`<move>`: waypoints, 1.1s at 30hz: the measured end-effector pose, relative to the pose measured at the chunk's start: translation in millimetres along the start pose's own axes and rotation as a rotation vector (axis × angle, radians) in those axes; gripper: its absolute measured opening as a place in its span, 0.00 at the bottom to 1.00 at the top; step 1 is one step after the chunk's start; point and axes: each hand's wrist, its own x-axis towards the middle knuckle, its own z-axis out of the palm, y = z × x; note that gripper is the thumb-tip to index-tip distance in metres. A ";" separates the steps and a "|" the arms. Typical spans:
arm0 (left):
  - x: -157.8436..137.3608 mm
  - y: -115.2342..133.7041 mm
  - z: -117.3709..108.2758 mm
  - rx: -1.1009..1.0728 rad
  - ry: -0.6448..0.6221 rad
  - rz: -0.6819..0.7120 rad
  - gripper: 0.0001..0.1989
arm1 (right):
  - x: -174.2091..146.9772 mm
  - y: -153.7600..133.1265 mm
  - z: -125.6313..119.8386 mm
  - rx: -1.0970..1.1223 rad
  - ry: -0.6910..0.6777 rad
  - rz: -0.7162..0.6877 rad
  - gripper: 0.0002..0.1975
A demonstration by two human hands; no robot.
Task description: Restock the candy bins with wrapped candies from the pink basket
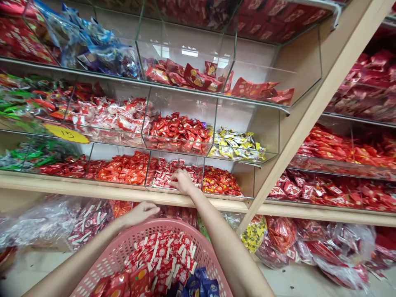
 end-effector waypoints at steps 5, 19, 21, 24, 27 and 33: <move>-14.3 32.8 -19.3 0.223 0.114 0.118 0.21 | -3.6 0.9 -7.1 0.269 0.226 0.103 0.05; -19.9 81.4 12.9 -0.635 0.448 0.137 0.24 | -82.2 -62.9 -4.0 1.553 0.125 0.575 0.15; -25.0 76.6 15.0 -0.642 0.387 0.087 0.21 | -95.5 -64.9 2.0 1.581 0.064 0.587 0.16; -32.1 67.5 16.4 -0.526 0.299 0.076 0.17 | -111.8 -66.1 10.6 1.566 0.008 0.578 0.19; -35.2 58.5 20.8 -0.425 0.223 0.098 0.15 | -123.5 -68.6 15.6 1.495 -0.033 0.581 0.21; -36.1 46.7 35.8 -0.479 0.259 0.078 0.22 | -135.3 -73.5 13.9 1.404 -0.061 0.496 0.22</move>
